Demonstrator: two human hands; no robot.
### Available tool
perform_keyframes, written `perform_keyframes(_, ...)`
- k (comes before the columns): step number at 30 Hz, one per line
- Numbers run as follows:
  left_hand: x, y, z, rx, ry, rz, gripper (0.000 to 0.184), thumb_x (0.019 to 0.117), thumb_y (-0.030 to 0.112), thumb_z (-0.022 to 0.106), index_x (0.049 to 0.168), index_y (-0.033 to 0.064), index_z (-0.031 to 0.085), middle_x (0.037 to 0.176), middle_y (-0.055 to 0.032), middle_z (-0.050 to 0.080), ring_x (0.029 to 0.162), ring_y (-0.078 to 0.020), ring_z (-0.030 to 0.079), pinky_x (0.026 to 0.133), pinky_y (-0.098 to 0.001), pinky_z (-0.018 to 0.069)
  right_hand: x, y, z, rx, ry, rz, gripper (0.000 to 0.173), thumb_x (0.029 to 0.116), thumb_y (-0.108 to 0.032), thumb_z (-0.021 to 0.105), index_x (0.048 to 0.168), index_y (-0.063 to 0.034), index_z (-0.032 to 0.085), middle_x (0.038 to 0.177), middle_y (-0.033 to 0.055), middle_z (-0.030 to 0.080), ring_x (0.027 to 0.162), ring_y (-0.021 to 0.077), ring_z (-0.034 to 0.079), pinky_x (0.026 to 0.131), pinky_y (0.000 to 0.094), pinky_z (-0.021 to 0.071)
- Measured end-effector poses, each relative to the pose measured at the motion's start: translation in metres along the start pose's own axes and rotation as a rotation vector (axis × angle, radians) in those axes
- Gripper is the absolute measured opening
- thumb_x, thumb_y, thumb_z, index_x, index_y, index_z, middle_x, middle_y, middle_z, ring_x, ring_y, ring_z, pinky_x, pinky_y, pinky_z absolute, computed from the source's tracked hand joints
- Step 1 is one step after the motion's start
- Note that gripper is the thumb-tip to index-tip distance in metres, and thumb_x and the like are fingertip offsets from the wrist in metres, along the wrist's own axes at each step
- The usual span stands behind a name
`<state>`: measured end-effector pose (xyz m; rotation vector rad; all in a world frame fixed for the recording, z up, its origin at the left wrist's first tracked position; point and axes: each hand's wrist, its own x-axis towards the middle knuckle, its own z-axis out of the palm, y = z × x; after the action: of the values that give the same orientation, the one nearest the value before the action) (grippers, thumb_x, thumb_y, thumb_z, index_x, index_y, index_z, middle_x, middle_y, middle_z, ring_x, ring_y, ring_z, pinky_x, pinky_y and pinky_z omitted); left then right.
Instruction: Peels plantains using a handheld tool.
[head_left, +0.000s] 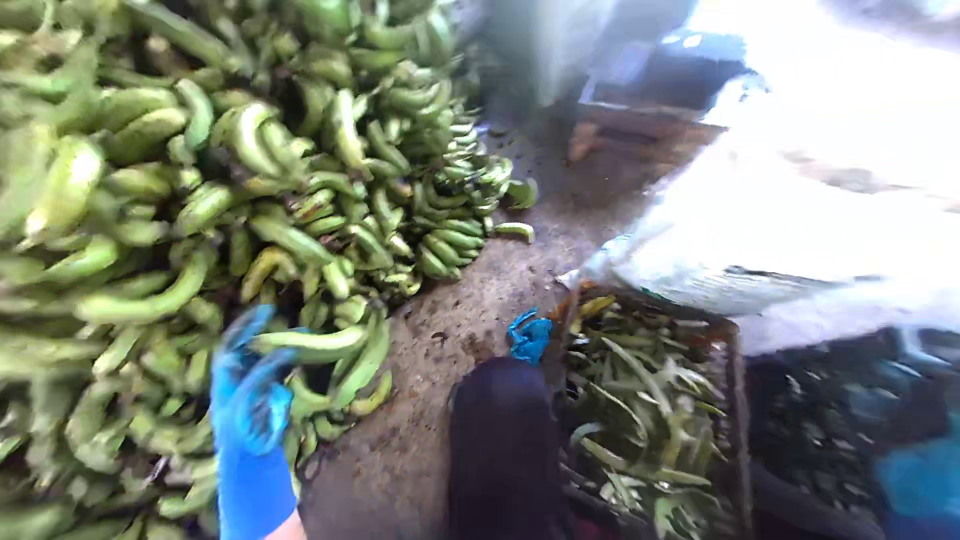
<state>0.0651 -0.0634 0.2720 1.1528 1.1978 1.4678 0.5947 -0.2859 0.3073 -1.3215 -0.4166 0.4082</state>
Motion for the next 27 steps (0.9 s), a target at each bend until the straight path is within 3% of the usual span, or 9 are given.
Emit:
perform_keyframes(1, -0.001, 0.005, 0.022, -0.115, -0.076, 0.009, 0.065, 0.0876, 0.000, 0.059, 0.144, -0.0042, 0.028, 0.113, -0.0111, 0.064, 0.096, -0.0191, 0.070, 0.083, -0.0368, 0.0619, 0.007, 0.014, -0.019, 0.042, -0.067, 0.008, 0.033, 0.1087, -0.012, 0.025, 0.128, 0.0007, 0.048, 0.109, 0.0023, 0.065, 0.095, 0.0123, 0.067, 0.083, 0.0288, 0.0586)
perform_keyframes(2, -0.003, 0.000, 0.046, -0.174, -0.165, -0.010, 0.067, 0.0916, 0.004, 0.056, 0.151, -0.0020, 0.025, 0.116, -0.0126, 0.066, 0.098, -0.0213, 0.071, 0.085, -0.0385, 0.0623, 0.013, 0.031, -0.037, 0.084, -0.111, 0.011, 0.037, 0.1105, -0.017, 0.027, 0.134, 0.0002, 0.048, 0.116, 0.0068, 0.068, 0.100, 0.0168, 0.069, 0.084, 0.0334, 0.0596)
perform_keyframes(3, -0.005, -0.009, 0.074, -0.217, -0.272, -0.040, 0.064, 0.0961, 0.006, 0.055, 0.153, -0.0004, 0.026, 0.117, -0.0147, 0.068, 0.100, -0.0246, 0.071, 0.085, -0.0407, 0.0622, 0.012, 0.042, -0.038, 0.075, -0.064, 0.027, 0.038, 0.1118, -0.021, 0.027, 0.136, -0.0010, 0.049, 0.114, 0.0077, 0.068, 0.095, 0.0174, 0.070, 0.079, 0.0344, 0.0605)
perform_keyframes(6, -0.032, -0.006, 0.179, -0.239, -0.527, -0.095, 0.054, 0.0948, 0.001, 0.055, 0.145, 0.0003, 0.036, 0.109, -0.0152, 0.072, 0.095, -0.0277, 0.073, 0.078, -0.0414, 0.0642, -0.007, 0.056, -0.025, -0.003, -0.023, 0.087, 0.039, 0.1103, -0.023, 0.035, 0.138, -0.0009, 0.052, 0.103, 0.0078, 0.072, 0.082, 0.0155, 0.070, 0.071, 0.0313, 0.0596)
perform_keyframes(9, -0.061, -0.006, 0.264, -0.389, -0.807, -0.110, 0.055, 0.0967, 0.005, 0.054, 0.147, 0.0009, 0.033, 0.113, -0.0179, 0.070, 0.098, -0.0306, 0.073, 0.080, -0.0446, 0.0637, -0.040, 0.064, -0.020, -0.036, -0.132, 0.040, 0.042, 0.1061, -0.020, 0.041, 0.140, 0.0029, 0.049, 0.097, 0.0072, 0.072, 0.080, 0.0157, 0.071, 0.072, 0.0331, 0.0618)
perform_keyframes(13, -0.111, -0.002, 0.344, -0.405, -0.888, -0.208, 0.052, 0.0985, 0.006, 0.052, 0.147, 0.0041, 0.031, 0.110, -0.0158, 0.070, 0.094, -0.0267, 0.073, 0.081, -0.0429, 0.0629, -0.080, 0.075, -0.013, -0.092, -0.123, -0.118, 0.043, 0.1031, -0.021, 0.050, 0.136, 0.0069, 0.050, 0.100, 0.0054, 0.072, 0.081, 0.0125, 0.071, 0.072, 0.0318, 0.0625)
perform_keyframes(17, -0.156, -0.020, 0.378, -0.319, -0.953, -0.154, 0.052, 0.0961, 0.005, 0.057, 0.144, -0.0002, 0.037, 0.109, -0.0131, 0.070, 0.095, -0.0210, 0.072, 0.084, -0.0380, 0.0613, -0.084, 0.085, -0.012, -0.190, -0.079, -0.130, 0.039, 0.1023, -0.020, 0.049, 0.131, 0.0060, 0.054, 0.096, 0.0038, 0.072, 0.076, 0.0097, 0.069, 0.067, 0.0288, 0.0605)
perform_keyframes(22, -0.166, -0.050, 0.370, -0.282, -0.979, -0.225, 0.048, 0.0971, 0.006, 0.056, 0.143, 0.0027, 0.042, 0.108, -0.0150, 0.070, 0.094, -0.0232, 0.071, 0.082, -0.0391, 0.0603, -0.086, 0.110, -0.015, -0.253, -0.061, 0.020, 0.040, 0.1037, -0.025, 0.049, 0.130, 0.0042, 0.056, 0.095, 0.0042, 0.072, 0.077, 0.0085, 0.069, 0.070, 0.0285, 0.0602)
perform_keyframes(27, -0.161, -0.056, 0.365, -0.255, -1.010, -0.156, 0.049, 0.0951, 0.008, 0.062, 0.141, 0.0030, 0.047, 0.112, -0.0142, 0.070, 0.098, -0.0233, 0.070, 0.085, -0.0389, 0.0596, -0.088, 0.115, -0.006, -0.256, -0.093, 0.036, 0.040, 0.1037, -0.032, 0.049, 0.127, -0.0002, 0.058, 0.093, 0.0015, 0.072, 0.073, 0.0074, 0.068, 0.065, 0.0279, 0.0593)
